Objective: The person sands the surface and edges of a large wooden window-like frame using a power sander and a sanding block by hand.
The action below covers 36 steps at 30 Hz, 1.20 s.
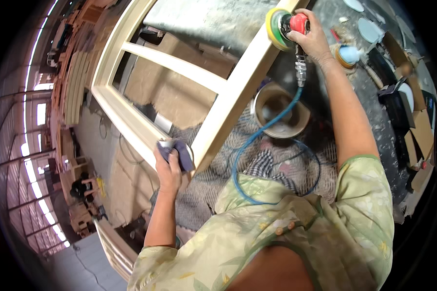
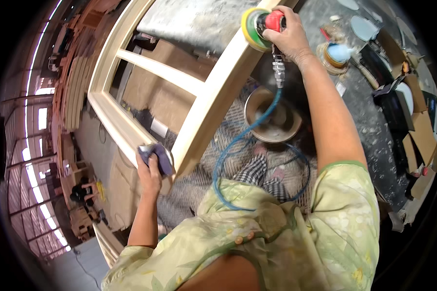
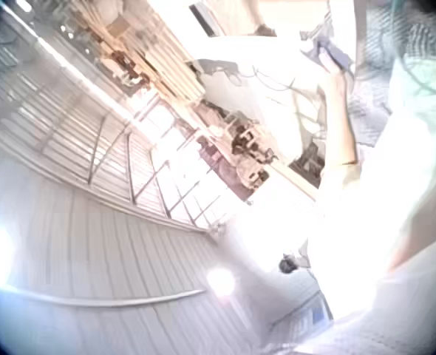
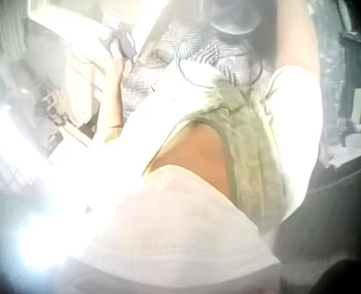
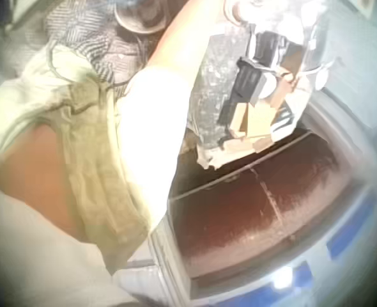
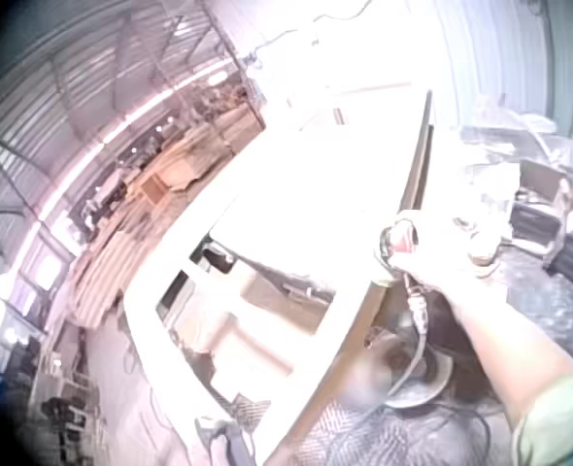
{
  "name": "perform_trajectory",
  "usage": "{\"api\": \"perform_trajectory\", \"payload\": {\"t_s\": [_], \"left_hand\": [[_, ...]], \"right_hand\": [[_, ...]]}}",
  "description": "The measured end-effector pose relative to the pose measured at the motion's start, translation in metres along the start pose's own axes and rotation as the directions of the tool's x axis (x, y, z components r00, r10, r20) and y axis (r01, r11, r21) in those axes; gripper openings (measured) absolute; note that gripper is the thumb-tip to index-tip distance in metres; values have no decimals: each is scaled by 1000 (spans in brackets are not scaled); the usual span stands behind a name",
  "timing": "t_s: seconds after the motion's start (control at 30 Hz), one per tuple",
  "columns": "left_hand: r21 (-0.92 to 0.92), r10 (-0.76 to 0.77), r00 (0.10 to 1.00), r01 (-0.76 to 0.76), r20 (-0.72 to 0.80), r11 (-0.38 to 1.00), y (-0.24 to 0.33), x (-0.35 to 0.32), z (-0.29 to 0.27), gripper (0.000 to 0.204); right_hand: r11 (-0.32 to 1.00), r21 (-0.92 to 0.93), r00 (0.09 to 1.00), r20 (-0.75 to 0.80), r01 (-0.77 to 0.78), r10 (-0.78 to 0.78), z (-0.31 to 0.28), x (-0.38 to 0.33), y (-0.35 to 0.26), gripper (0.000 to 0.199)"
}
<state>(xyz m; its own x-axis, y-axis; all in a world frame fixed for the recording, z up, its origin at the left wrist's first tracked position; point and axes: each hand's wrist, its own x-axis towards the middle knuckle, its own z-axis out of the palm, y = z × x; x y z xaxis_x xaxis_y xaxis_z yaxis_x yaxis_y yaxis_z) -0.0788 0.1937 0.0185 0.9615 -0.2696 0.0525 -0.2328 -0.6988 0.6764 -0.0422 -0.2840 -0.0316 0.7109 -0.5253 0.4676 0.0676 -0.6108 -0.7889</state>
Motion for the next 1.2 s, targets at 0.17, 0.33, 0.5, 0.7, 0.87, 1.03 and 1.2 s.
{"api": "perform_trajectory", "payload": {"t_s": [0.17,0.33,0.5,0.7,0.87,1.03,1.2], "left_hand": [[10,-100,989,102,-109,995,-10,-32,-26,40],[54,-111,964,128,-243,990,-33,-52,-28,39],[-283,-119,941,26,-317,959,-60,-58,-31,36],[-699,-325,904,41,-278,714,-94,-48,-35,44],[-879,-371,927,139,-46,455,-116,-45,-57,50],[-768,-291,941,54,-175,638,-71,-43,-57,34],[48,277,960,-275,-43,960,-27,-53,-31,44]], "right_hand": [[992,67,920,373,105,-123,34,-100,-121,60],[760,246,618,459,601,-638,74,-204,-174,57],[920,159,927,58,359,-372,53,-146,-121,57],[968,1,961,118,253,-251,54,-158,-138,54],[654,281,540,388,702,-747,105,-285,-232,38],[639,207,544,374,740,-751,104,-284,-206,38],[914,-87,801,519,397,-299,25,-197,-149,62]]}}
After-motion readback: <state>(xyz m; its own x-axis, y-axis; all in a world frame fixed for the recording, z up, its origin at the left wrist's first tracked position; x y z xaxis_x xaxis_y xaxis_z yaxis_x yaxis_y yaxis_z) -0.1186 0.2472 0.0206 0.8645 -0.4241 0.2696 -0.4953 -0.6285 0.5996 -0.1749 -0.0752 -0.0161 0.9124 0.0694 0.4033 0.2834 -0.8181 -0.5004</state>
